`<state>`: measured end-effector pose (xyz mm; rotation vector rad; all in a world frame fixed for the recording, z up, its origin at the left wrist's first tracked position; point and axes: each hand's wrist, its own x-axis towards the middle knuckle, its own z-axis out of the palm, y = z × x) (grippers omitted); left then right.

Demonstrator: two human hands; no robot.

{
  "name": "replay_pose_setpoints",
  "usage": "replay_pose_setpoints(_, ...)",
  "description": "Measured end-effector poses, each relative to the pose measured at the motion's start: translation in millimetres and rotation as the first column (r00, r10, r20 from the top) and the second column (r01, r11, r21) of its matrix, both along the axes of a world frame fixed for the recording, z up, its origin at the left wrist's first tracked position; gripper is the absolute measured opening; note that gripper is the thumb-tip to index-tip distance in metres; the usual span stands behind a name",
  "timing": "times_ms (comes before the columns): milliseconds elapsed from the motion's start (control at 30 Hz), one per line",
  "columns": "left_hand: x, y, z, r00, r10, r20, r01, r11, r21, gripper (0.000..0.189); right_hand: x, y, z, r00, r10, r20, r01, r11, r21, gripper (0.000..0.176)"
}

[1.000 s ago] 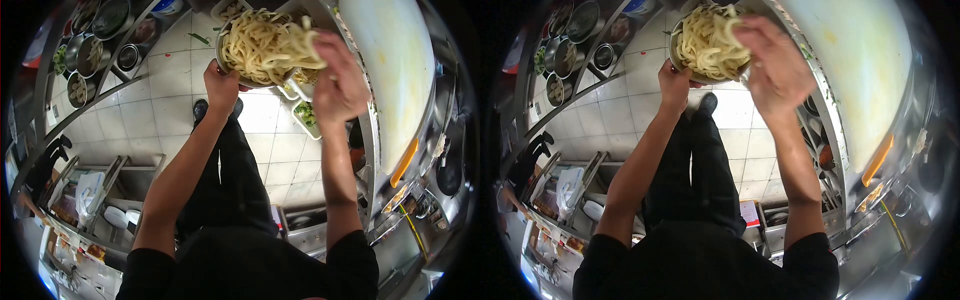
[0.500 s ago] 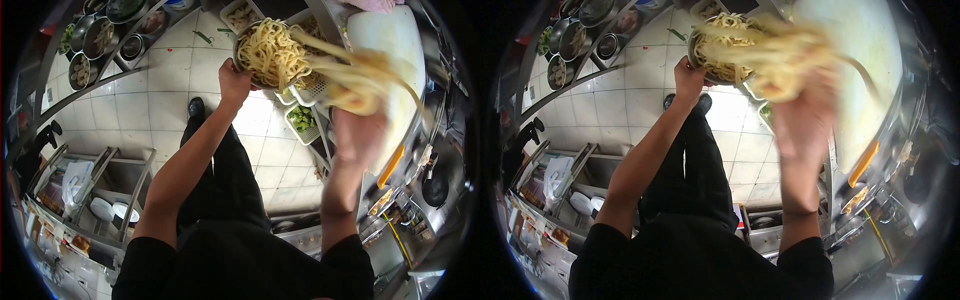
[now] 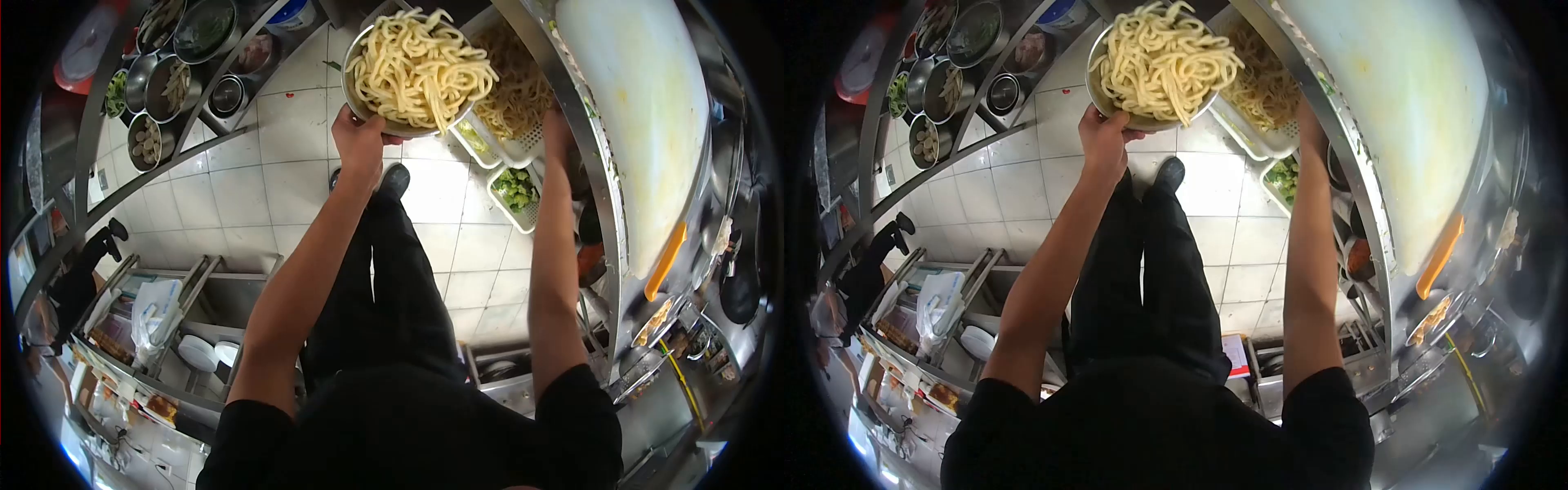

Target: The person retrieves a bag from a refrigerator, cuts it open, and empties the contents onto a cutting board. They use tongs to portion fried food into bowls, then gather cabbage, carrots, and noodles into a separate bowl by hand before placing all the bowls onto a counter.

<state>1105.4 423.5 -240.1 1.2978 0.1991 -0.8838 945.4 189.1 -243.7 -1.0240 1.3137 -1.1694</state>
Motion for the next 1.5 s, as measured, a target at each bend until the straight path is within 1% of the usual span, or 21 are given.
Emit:
replay_pose_setpoints(67, -12, -5, 3, 0.997, 0.075, -0.018, -0.076, 0.997, -0.02, 0.027, -13, 61, 19, 0.891, -0.024, -0.454, -0.111, 0.957, -0.268, 0.029)
replay_pose_setpoints(100, -17, -12, 5, 0.986, 0.162, -0.027, -0.163, 0.986, -0.047, 0.026, -13, 97, 24, 0.876, 0.146, -0.459, -0.255, 0.949, -0.184, 0.031)
replay_pose_setpoints(133, -23, -17, 8, 0.979, 0.196, -0.063, -0.2, 0.978, -0.058, 0.025, -12, 122, 6, 0.908, 0.418, 0.027, -0.418, 0.908, 0.025, 0.046)
replay_pose_setpoints(167, -28, -18, 11, 0.98, 0.19, -0.066, -0.194, 0.978, -0.069, 0.025, 13, 157, 18, 0.915, 0.187, 0.356, -0.327, 0.863, 0.386, 0.063)
replay_pose_setpoints(233, -37, -18, 17, 0.975, 0.214, -0.056, -0.219, 0.971, -0.099, 0.025, 29, 167, 18, 0.477, -0.219, 0.851, -0.702, 0.487, 0.519, 0.075)
replay_pose_setpoints(367, -39, 15, 37, 0.982, 0.165, 0.097, -0.161, 0.986, -0.053, 0.029, 60, 132, 48, 0.592, 0.015, 0.806, -0.514, 0.777, 0.363, 0.071)
replay_pose_setpoints(433, -37, 32, 61, 0.97, 0.183, 0.158, -0.175, 0.983, -0.063, 0.025, 71, 131, 83, 0.72, 0.218, 0.659, -0.449, 0.87, 0.203, 0.062)
replay_pose_setpoints(500, -35, 55, 82, 0.965, 0.164, 0.206, -0.161, 0.986, -0.035, 0.018, 84, 145, 109, 0.854, 0.415, 0.313, -0.417, 0.907, -0.063, 0.049)
replay_pose_setpoints(567, -32, 75, 102, 0.948, 0.154, 0.277, -0.145, 0.988, -0.052, 0.018, 99, 173, 144, 0.817, 0.527, -0.235, -0.575, 0.773, -0.266, 0.045)
replay_pose_setpoints(633, -33, 95, 133, 0.966, 0.176, 0.188, -0.174, 0.984, -0.028, 0.018, 108, 199, 173, 0.632, 0.319, -0.706, -0.749, 0.488, -0.449, 0.043)
replay_pose_setpoints(667, -30, 103, 147, 0.959, 0.161, 0.233, -0.154, 0.987, -0.048, 0.019, 110, 215, 184, 0.631, 0.332, -0.702, -0.756, 0.468, -0.458, 0.043)
replay_pose_setpoints(733, -16, 118, 171, 0.954, 0.213, 0.212, -0.2, 0.977, -0.078, 0.019, 119, 244, 211, 0.454, 0.421, -0.785, -0.89, 0.175, -0.421, 0.044)
replay_pose_setpoints(867, 33, 150, 212, 0.954, 0.217, 0.207, -0.208, 0.976, -0.064, 0.022, 145, 256, 263, 0.249, 0.44, -0.863, -0.927, -0.149, -0.344, 0.04)
replay_pose_setpoints(967, 88, 176, 236, 0.945, 0.14, 0.296, -0.132, 0.99, -0.048, 0.022, 195, 237, 284, 0.368, 0.462, -0.807, -0.843, -0.2, -0.5, 0.044)
replay_pose_setpoints(1000, 106, 182, 247, 0.932, 0.079, 0.354, -0.091, 0.996, 0.018, 0.017, 219, 239, 299, 0.462, 0.478, -0.747, -0.833, -0.056, -0.55, 0.048)
replay_pose_setpoints(1033, 121, 188, 258, 0.918, 0.014, 0.396, -0.052, 0.995, 0.087, 0.012, 242, 241, 304, 0.47, 0.477, -0.743, -0.825, -0.06, -0.561, 0.048)
replay_pose_setpoints(1133, 178, 194, 286, 0.883, 0.003, 0.469, -0.041, 0.997, 0.071, 0.02, 298, 259, 321, 0.33, 0.25, -0.91, -0.888, -0.245, -0.389, 0.049)
replay_pose_setpoints(1233, 243, 198, 297, 0.849, 0.008, 0.528, -0.041, 0.998, 0.051, 0.029, 335, 276, 341, 0.228, 0.413, -0.882, -0.869, -0.322, -0.376, 0.049)
replay_pose_setpoints(1333, 296, 190, 318, 0.78, -0.073, 0.621, 0.018, 0.995, 0.095, 0.031, 362, 267, 350, 0.309, 0.537, -0.785, -0.794, -0.309, -0.524, 0.048)
replay_pose_setpoints(1433, 351, 185, 316, 0.847, -0.192, 0.495, 0.118, 0.977, 0.178, 0.033, 361, 244, 365, 0.394, 0.538, -0.745, -0.757, -0.269, -0.595, 0.044)
replay_pose_setpoints(1500, 374, 177, 316, 0.85, -0.192, 0.491, 0.118, 0.977, 0.177, 0.035, 342, 222, 366, 0.497, 0.578, -0.648, -0.754, -0.082, -0.652, 0.035)
